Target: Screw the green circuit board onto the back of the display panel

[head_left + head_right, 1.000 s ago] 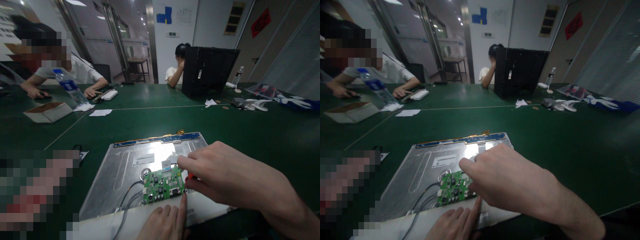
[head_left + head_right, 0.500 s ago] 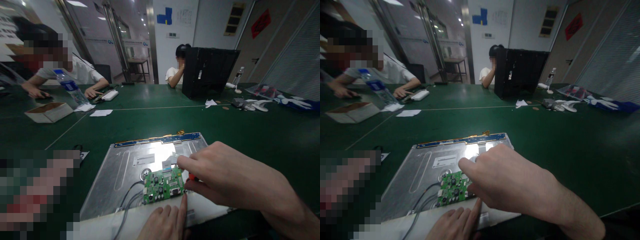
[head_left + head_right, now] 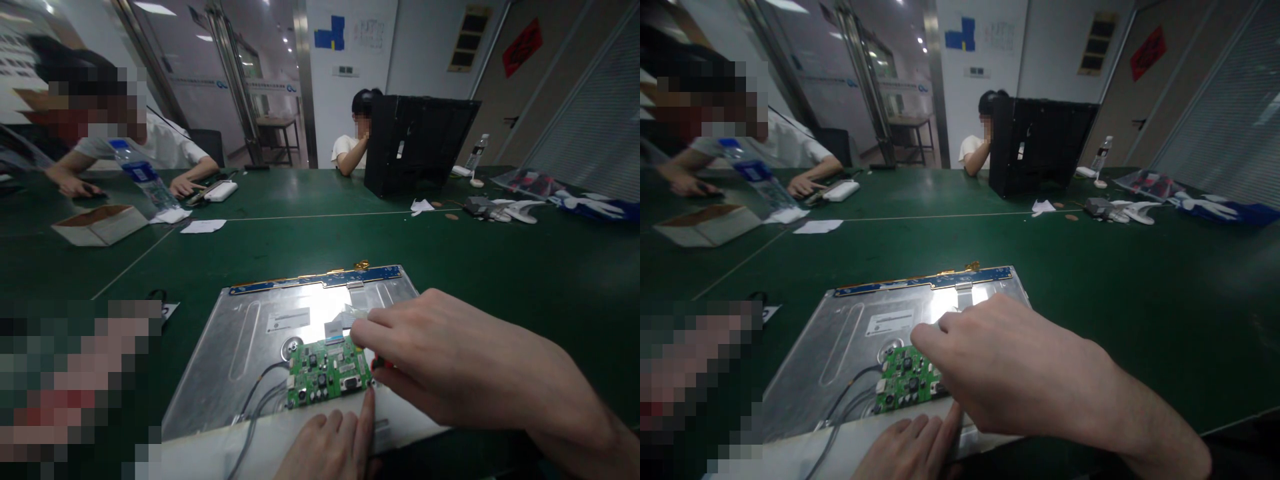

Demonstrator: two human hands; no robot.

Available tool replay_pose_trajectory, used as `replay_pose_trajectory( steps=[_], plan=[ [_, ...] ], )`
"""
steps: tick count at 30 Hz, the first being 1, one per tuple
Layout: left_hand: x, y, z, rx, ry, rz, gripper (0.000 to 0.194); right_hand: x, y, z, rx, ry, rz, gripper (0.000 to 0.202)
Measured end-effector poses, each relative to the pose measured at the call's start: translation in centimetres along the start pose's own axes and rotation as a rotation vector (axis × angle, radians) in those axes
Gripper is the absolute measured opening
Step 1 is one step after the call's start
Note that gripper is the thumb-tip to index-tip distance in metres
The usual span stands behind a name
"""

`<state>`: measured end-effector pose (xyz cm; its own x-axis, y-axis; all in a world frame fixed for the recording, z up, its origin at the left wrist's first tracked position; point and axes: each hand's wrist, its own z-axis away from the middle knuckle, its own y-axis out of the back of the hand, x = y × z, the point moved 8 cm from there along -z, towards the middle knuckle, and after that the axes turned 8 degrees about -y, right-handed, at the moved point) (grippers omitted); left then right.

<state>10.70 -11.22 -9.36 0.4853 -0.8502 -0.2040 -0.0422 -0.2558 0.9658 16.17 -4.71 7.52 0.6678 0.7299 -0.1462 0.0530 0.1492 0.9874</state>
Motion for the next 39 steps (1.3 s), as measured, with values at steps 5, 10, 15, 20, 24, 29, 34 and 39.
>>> replay_pose_trajectory(
  steps=[5, 10, 15, 20, 24, 29, 34, 39],
  plan=[
    [0.06, -0.04, -0.05, 0.001, -0.004, -0.007, 0.047, 0.34, 0.17, -0.13, 0.030, -0.027, 0.019, 0.008],
    [0.06, 0.18, -0.08, 0.038, 0.004, 0.000, 0.048, 0.07, 0.08, -0.11, -0.019, -0.008, -0.016, 0.009],
    [0.04, 0.33, -0.16, 0.035, 0.000, -0.003, 0.048, -0.21, -0.05, -0.05, -0.023, 0.025, -0.025, 0.010],
    [-0.03, 0.58, -0.17, 0.063, 0.005, -0.013, 0.051, 0.33, 0.01, -0.18, 0.013, -0.013, 0.008, 0.006],
    [-0.04, 0.62, -0.10, 0.080, 0.005, -0.010, 0.047, 0.40, -0.03, -0.18, 0.001, -0.017, -0.004, 0.010],
    [-0.02, 0.52, -0.12, 0.070, -0.009, -0.002, 0.047, -0.08, -0.01, 0.19, -0.025, 0.014, -0.039, 0.009],
    [-0.06, 0.30, -0.06, 0.059, -0.002, -0.014, 0.045, -0.11, -0.04, 0.11, 0.003, 0.014, -0.027, 0.008],
    [0.10, -0.12, 0.05, 0.041, -0.005, -0.006, 0.041, 0.23, -0.05, -0.07, 0.014, -0.024, -0.004, 0.007]
  ],
)
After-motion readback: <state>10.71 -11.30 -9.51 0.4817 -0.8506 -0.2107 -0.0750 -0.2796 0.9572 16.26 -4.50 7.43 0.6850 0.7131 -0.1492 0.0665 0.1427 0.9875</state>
